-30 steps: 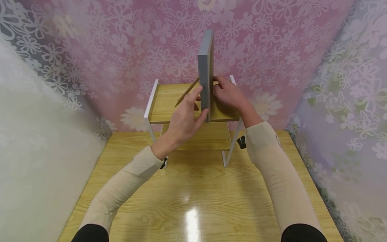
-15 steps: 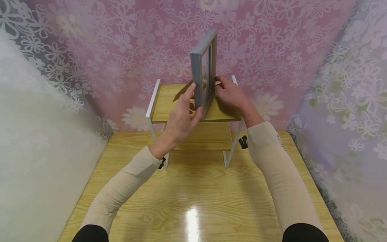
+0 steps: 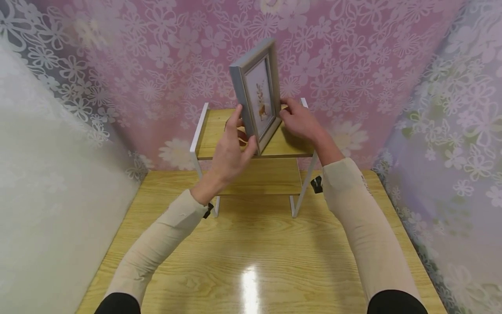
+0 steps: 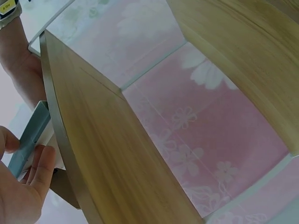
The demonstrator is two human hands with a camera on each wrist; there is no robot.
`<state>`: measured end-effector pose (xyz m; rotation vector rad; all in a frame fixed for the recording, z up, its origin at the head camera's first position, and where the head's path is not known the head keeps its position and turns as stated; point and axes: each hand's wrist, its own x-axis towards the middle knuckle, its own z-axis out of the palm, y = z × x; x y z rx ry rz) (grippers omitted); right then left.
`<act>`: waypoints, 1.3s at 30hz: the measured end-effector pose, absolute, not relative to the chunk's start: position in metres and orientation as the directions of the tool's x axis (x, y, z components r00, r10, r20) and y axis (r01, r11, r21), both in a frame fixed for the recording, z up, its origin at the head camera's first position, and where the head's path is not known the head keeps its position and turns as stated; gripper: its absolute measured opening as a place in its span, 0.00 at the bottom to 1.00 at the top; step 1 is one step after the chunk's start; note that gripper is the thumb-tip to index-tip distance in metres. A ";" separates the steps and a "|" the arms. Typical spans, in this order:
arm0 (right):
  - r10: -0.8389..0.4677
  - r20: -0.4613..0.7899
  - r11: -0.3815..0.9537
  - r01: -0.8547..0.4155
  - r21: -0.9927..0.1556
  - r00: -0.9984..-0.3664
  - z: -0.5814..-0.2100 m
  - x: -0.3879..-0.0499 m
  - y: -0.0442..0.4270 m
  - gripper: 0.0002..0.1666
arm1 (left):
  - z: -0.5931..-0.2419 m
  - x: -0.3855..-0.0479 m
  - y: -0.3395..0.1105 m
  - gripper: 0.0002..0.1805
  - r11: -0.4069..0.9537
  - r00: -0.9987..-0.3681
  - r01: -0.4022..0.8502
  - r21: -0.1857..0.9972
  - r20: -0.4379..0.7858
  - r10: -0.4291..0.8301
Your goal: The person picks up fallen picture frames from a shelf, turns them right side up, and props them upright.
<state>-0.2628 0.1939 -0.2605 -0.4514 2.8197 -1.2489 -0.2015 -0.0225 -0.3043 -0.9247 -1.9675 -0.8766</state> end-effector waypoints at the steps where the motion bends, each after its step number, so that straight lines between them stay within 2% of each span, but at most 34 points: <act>1: -0.270 0.092 0.638 -0.249 -0.728 -0.959 -0.260 -0.262 0.194 0.32 | -0.305 -0.202 -0.023 0.39 0.497 -0.446 0.827 0.264 0.846 0.293; 7: -0.262 0.086 0.643 -0.240 -0.727 -0.961 -0.260 -0.261 0.194 0.33 | -0.306 -0.203 -0.028 0.40 0.500 -0.497 0.805 0.319 0.823 0.275; 16: -0.273 0.076 0.649 -0.242 -0.721 -0.959 -0.259 -0.261 0.194 0.35 | -0.306 -0.202 -0.030 0.40 0.535 -0.500 0.789 0.304 0.823 0.270; 28: -0.201 0.094 0.707 -0.211 -0.675 -0.975 -0.258 -0.262 0.195 0.34 | -0.303 -0.204 -0.034 0.44 0.561 -0.551 0.756 0.338 0.791 0.267; 39: -0.225 0.091 0.749 -0.232 -0.621 -0.970 -0.254 -0.257 0.195 0.33 | -0.301 -0.204 -0.042 0.43 0.568 -0.585 0.738 0.365 0.766 0.268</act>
